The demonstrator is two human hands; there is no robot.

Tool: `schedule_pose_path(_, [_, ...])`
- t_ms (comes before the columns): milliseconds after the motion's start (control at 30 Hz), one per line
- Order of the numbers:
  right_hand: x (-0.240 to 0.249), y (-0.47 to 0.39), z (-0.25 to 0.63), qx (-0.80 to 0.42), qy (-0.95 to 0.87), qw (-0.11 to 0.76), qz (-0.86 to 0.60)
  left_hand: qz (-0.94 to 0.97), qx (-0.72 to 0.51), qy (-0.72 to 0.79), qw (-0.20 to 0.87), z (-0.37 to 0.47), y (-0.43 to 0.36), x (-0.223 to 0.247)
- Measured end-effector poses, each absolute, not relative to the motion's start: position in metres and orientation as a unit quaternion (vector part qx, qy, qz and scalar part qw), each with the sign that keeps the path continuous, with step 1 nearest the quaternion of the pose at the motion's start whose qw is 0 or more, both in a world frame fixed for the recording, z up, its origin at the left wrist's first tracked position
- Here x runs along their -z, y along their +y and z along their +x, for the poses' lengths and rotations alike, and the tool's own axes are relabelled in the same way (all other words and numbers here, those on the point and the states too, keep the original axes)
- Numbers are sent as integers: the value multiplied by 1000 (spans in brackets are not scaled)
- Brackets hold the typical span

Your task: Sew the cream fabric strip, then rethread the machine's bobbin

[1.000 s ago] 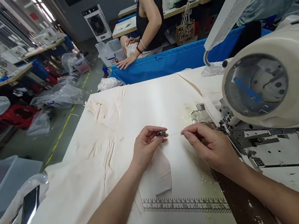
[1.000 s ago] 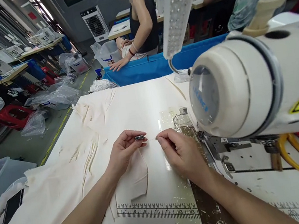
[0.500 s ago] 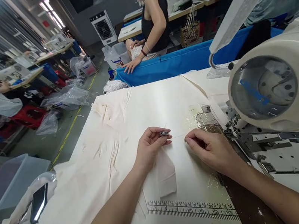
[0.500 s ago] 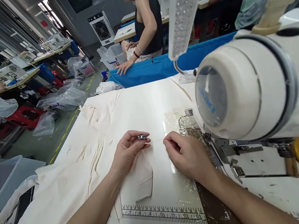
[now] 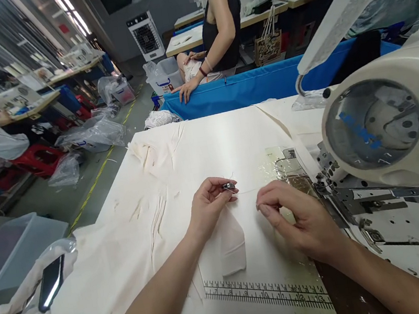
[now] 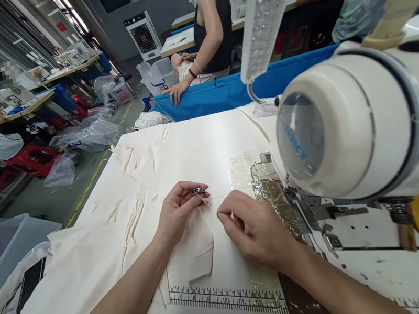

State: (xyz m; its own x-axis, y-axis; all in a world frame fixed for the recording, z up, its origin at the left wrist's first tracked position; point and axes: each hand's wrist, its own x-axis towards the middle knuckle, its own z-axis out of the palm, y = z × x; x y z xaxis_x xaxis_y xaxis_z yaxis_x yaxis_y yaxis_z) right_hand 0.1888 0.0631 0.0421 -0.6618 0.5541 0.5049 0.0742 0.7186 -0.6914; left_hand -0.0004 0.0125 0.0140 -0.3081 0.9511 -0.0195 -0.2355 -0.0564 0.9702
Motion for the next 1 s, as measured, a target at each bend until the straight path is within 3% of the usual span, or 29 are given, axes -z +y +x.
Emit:
schedule_pose_path(100, [-48,63,190,-390,-803,400,-207,366,-625,499,476,1,12,-14])
schedule_pose_path(433, [-47,63,194,-637,-639,388,-191,428,-550,510,504,5,7,-18])
schedule_pose_path(667, [-48,66,190,-646,-590,429,-224,425,-554,498,514,5,7,-19])
schedule_pose_path(900, [-39,71,191,-543,-650,485,-218,417,-546,513,514,6,7,-25])
schedule_pose_path(1000, [-37,71,192,-571,-633,477,-216,415,-547,508,520,7,6,-26])
